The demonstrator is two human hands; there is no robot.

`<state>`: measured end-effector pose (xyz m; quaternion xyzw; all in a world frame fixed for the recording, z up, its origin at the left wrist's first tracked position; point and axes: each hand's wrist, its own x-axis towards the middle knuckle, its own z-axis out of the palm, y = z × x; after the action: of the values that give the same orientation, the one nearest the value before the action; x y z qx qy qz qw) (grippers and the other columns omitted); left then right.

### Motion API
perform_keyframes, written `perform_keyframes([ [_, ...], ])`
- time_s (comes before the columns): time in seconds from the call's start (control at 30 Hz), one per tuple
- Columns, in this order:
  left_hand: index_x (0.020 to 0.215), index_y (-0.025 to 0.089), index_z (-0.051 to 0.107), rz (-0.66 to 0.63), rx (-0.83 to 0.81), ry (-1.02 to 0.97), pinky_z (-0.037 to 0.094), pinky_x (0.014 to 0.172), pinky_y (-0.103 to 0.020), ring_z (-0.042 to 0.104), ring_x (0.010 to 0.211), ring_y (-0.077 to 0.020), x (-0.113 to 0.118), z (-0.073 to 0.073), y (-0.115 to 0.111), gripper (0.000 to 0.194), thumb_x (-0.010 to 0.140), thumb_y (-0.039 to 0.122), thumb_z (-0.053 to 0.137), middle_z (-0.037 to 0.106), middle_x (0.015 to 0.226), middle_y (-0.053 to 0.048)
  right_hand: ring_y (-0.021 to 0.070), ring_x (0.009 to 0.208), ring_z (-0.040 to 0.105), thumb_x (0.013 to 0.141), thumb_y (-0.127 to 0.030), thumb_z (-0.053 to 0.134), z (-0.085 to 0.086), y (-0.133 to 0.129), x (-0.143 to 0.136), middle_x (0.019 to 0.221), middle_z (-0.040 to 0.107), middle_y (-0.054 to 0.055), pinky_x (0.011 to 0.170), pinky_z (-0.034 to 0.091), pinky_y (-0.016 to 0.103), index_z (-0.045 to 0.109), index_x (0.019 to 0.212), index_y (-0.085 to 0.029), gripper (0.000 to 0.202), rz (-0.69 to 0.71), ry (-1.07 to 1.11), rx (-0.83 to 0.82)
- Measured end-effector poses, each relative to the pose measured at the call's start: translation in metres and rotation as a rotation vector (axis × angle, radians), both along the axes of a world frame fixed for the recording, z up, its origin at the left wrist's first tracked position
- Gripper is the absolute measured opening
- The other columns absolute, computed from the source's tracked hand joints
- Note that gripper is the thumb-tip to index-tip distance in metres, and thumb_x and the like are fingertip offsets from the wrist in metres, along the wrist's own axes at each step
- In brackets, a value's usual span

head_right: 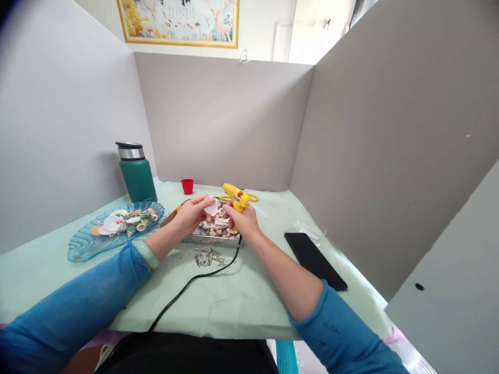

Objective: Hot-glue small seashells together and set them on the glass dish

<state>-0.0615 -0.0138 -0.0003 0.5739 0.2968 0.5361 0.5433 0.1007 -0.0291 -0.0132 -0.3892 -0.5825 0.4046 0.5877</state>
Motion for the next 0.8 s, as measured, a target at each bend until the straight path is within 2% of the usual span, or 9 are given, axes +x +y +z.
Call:
perform_keyframes([
  [0.27,0.078,0.014,0.059,-0.01,-0.011,-0.02,0.038,0.042,-0.02,0.05,0.041,-0.0059,-0.0011,-0.0047,0.0071,0.034,0.066,0.041,0.076,0.057,0.065,0.003,0.0074,0.038,0.049,0.07,-0.039,0.068,0.0004,0.0004,-0.0001,0.063,0.063,-0.001,0.042,0.039,0.023,0.058,0.073,-0.018,0.023,-0.002,-0.01,0.003],
  [0.47,0.082,0.014,0.059,-0.027,-0.034,-0.049,0.042,0.044,-0.02,0.056,0.048,-0.0088,-0.0023,-0.0064,0.009,0.034,0.067,0.04,0.076,0.059,0.067,0.001,0.0075,0.038,0.049,0.07,-0.039,0.068,-0.001,0.0024,0.0002,0.063,0.063,-0.001,0.041,0.039,0.022,0.058,0.075,-0.017,0.025,-0.003,-0.004,0.002],
  [0.8,0.08,0.011,0.062,-0.049,-0.07,-0.039,0.048,0.052,-0.022,0.06,0.055,-0.0115,-0.0011,-0.0039,0.005,0.019,0.065,0.018,0.073,0.062,0.063,-0.003,0.0073,0.039,0.049,0.069,-0.038,0.068,-0.0006,0.001,-0.0002,0.064,0.063,-0.001,0.04,0.038,0.022,0.058,0.074,-0.018,0.023,-0.005,0.022,-0.011],
])
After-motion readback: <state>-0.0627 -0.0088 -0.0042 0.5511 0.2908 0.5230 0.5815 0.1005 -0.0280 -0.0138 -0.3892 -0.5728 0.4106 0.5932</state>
